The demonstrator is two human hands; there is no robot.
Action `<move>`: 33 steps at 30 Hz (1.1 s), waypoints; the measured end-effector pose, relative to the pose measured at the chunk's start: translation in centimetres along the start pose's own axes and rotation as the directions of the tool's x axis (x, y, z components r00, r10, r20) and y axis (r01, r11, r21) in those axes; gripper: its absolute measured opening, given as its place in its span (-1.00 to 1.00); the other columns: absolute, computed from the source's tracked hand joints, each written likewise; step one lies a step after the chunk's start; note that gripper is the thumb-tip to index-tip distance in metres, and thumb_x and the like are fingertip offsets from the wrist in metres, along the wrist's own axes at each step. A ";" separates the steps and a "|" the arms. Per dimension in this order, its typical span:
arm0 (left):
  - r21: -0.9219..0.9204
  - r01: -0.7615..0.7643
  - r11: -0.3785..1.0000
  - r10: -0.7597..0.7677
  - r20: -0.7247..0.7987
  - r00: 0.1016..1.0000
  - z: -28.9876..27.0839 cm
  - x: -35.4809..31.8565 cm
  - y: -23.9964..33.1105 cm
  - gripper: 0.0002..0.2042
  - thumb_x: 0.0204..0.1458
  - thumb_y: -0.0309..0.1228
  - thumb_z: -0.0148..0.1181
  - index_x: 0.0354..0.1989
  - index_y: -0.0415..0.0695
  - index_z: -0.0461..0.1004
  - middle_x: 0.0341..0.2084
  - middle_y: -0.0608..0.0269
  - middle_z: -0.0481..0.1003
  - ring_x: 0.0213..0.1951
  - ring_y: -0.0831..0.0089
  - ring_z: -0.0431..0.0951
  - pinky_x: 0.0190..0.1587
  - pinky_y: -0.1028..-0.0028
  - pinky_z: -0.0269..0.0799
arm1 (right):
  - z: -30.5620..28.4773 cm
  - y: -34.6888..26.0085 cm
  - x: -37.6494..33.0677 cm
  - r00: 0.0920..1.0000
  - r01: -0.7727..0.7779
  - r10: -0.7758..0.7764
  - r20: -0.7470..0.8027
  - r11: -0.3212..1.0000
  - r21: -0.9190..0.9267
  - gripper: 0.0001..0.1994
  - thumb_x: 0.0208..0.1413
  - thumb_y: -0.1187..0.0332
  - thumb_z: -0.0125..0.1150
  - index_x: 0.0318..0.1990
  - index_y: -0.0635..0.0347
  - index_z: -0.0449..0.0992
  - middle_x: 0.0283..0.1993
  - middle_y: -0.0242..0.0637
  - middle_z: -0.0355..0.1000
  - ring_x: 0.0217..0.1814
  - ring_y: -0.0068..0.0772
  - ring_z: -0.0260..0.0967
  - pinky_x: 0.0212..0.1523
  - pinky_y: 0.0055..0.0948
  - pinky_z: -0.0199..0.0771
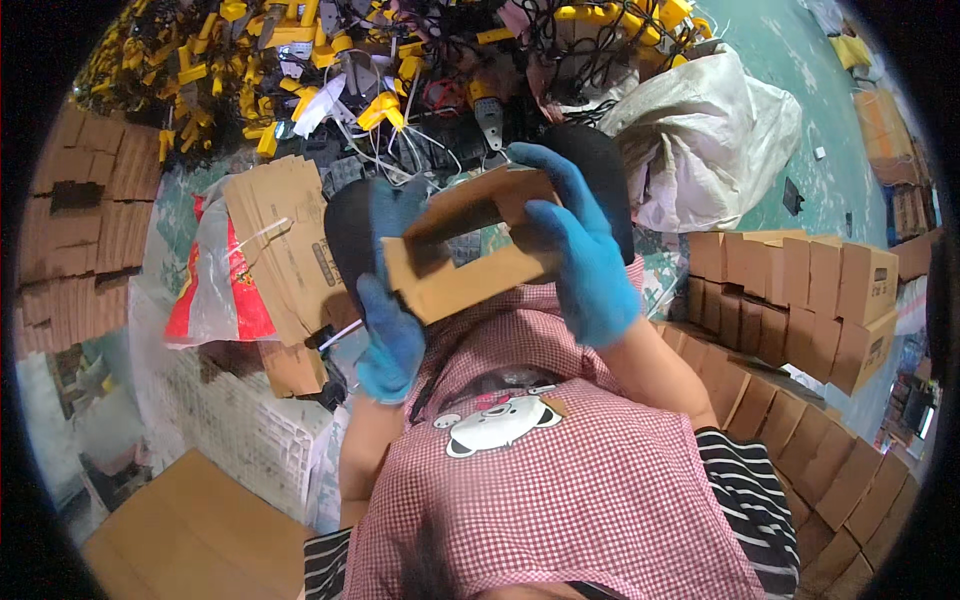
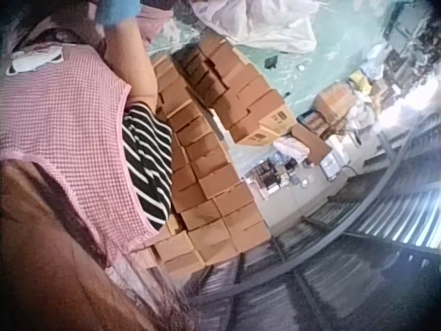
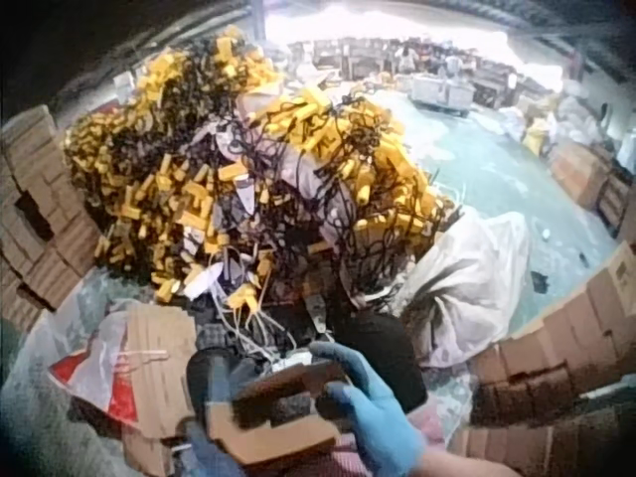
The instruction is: The person folds flat cardboard into boxes, packs electric tools and small packaged accessories into them, closes the boxes, and stacks the packed boxes onto a pile.
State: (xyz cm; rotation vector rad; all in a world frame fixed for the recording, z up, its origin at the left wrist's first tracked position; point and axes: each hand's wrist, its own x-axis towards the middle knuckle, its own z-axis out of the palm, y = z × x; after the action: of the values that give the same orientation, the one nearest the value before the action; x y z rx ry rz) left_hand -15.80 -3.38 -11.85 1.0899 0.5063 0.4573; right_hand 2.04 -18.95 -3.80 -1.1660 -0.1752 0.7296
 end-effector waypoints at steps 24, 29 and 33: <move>0.527 -0.677 0.514 0.295 0.633 0.716 4.3 2.3 7.2 -0.23 -0.48 -0.23 0.68 0.07 -0.03 0.51 0.15 -0.04 0.38 0.14 0.06 0.48 0.15 0.20 0.50 | -1.5 -4.8 -0.3 0.823 0.564 -0.162 0.544 0.344 -0.751 -0.61 -0.02 0.23 0.43 -0.08 0.23 0.54 -0.18 -0.03 0.53 -0.13 0.06 0.51 -0.12 -0.21 0.53; 0.522 -0.685 0.508 0.327 0.619 0.714 3.9 2.0 7.8 -0.24 -0.46 -0.20 0.66 0.08 0.00 0.53 0.16 0.00 0.37 0.14 0.08 0.48 0.16 0.21 0.51 | -0.2 -4.8 -1.3 0.854 0.520 -0.097 0.511 0.131 -0.844 -0.56 -0.02 0.36 0.43 0.07 0.15 0.53 -0.06 -0.13 0.54 -0.07 -0.20 0.56 -0.04 -0.36 0.53; 0.534 -0.699 0.475 0.447 0.538 0.715 0.3 2.0 10.0 -0.38 -0.28 -0.31 0.57 0.07 -0.04 0.53 0.18 -0.03 0.38 0.18 0.06 0.45 0.19 0.20 0.44 | 0.3 -5.3 -1.7 0.693 0.720 -0.321 0.645 0.351 -0.599 -0.57 0.05 0.35 0.33 0.12 0.16 0.49 0.01 -0.03 0.52 -0.01 -0.03 0.52 0.00 -0.26 0.53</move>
State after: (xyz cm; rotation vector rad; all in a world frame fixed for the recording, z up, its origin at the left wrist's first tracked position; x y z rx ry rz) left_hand -15.00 1.50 -2.87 2.1063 -0.0585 0.6879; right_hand 2.85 -20.78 1.41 -1.6947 -1.3865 0.2265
